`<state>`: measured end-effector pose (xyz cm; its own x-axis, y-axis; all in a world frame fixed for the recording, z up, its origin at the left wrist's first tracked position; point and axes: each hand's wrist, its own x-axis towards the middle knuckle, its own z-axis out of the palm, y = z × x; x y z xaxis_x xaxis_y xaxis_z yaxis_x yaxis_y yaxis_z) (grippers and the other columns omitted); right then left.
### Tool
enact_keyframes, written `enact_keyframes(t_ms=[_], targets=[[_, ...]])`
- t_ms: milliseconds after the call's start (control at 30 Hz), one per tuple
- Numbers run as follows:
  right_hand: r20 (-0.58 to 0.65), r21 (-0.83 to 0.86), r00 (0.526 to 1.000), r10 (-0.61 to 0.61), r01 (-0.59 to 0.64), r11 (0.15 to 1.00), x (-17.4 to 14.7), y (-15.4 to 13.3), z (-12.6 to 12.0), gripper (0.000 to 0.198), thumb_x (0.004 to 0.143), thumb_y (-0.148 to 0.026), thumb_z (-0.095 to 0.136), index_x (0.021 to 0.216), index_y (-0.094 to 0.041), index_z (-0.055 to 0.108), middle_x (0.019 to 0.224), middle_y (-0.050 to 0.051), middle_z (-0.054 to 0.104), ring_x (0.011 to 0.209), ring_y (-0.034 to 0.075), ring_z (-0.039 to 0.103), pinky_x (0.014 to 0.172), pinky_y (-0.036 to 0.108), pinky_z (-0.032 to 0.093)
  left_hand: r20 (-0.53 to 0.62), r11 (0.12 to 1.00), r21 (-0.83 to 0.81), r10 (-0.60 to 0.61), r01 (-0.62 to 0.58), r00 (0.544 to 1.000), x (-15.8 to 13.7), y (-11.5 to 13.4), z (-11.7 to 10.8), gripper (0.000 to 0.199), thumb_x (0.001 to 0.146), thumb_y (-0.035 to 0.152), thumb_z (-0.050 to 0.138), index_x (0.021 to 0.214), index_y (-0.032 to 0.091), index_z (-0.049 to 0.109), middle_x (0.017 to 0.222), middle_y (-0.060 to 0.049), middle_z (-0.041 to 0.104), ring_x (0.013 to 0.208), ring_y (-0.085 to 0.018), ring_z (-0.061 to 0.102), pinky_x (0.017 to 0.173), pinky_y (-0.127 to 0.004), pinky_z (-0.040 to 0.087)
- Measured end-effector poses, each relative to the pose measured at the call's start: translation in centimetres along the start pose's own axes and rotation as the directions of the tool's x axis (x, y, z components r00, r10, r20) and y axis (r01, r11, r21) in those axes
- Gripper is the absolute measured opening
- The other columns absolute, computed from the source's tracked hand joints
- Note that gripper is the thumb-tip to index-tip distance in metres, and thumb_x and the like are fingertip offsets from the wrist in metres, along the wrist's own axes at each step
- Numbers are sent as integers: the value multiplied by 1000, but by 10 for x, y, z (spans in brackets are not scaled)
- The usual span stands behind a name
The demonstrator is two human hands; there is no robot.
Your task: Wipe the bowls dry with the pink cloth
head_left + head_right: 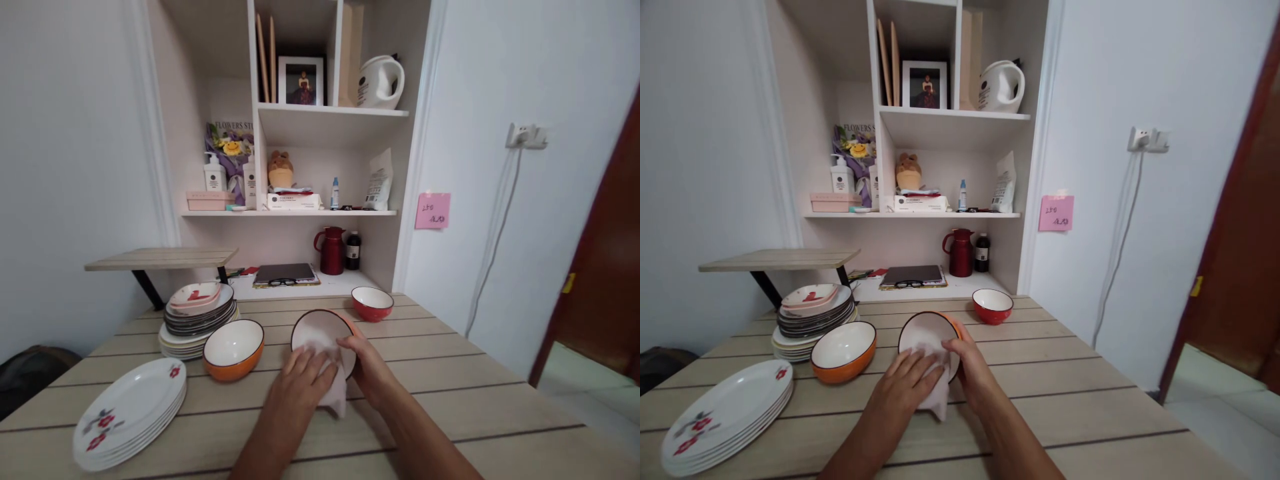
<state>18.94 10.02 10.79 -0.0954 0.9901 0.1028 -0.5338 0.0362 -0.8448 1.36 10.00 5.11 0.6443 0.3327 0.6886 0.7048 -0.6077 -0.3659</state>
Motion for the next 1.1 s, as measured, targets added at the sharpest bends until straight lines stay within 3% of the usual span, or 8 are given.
enact_keyframes(t_ms=[100, 267, 367, 500, 633, 733, 833, 1100], targets=[[-5, -44, 1000, -23, 23, 999, -1, -4, 0, 67, 68, -22, 71, 134, -26, 64, 102, 2, 80, 91, 25, 69, 73, 30, 49, 116, 996, -79, -34, 43, 993, 0, 1, -7, 47, 105, 20, 50, 152, 26, 46, 145, -3, 63, 136, -24, 56, 121, -48, 34], [-21, -29, 999, -35, 35, 999, -5, -2, 10, 59, 65, -23, 71, 124, -25, 69, 95, 2, 80, 84, 24, 69, 74, 30, 50, 276, 949, -292, -36, 120, 960, 2, 6, -28, 96, 87, 59, 74, 161, 18, 29, 158, -16, 48, 146, -35, 44, 124, -62, 26], [-55, 1, 997, -46, 46, 999, -6, 0, 14, 61, 64, -23, 72, 125, -26, 67, 97, 2, 81, 84, 24, 70, 75, 31, 51, 249, 935, -338, -21, 107, 968, 4, 5, -34, 79, 94, 55, 66, 159, 21, 35, 158, -14, 49, 146, -34, 44, 123, -62, 27], [-54, 80, 999, -4, 9, 997, -5, 9, 15, 57, 66, -25, 72, 122, -25, 66, 93, 2, 80, 82, 25, 71, 74, 32, 52, 162, 928, -308, -165, 209, 973, 7, 8, -32, 43, 102, 32, 58, 144, 25, 55, 145, -7, 62, 135, -26, 56, 124, -56, 31], [-88, 120, 991, 103, -92, 988, -2, 21, 16, 63, 65, -25, 71, 127, -27, 62, 89, 1, 80, 81, 25, 71, 76, 34, 53, 185, 945, -226, -196, 236, 963, 5, 13, -17, 47, 92, 27, 73, 138, 23, 59, 130, -5, 71, 121, -27, 63, 115, -54, 44], [-130, 110, 982, 138, -124, 986, -1, 24, 17, 67, 63, -25, 72, 129, -28, 61, 91, 0, 80, 81, 24, 71, 75, 33, 53, 176, 971, -142, -166, 192, 970, 0, 14, -4, 44, 93, 17, 71, 135, 26, 62, 124, -4, 72, 114, -25, 65, 104, -46, 53], [-125, 105, 987, 102, -89, 990, 0, 21, 16, 66, 64, -24, 71, 129, -28, 62, 91, 0, 79, 82, 23, 70, 73, 30, 52, 111, 983, -90, -152, 162, 982, -1, 11, 1, 35, 97, 13, 64, 129, 28, 66, 118, -2, 73, 113, -23, 65, 108, -45, 49], [-107, -5, 991, 85, -86, 996, -2, 2, 5, 76, 64, -21, 69, 139, -29, 56, 95, 0, 79, 71, 20, 66, 58, 26, 46, -87, 990, 80, -111, 118, 990, 3, 6, -1, 15, 104, 24, 57, 108, 24, 71, 112, -2, 74, 114, -23, 65, 121, -56, 35]])
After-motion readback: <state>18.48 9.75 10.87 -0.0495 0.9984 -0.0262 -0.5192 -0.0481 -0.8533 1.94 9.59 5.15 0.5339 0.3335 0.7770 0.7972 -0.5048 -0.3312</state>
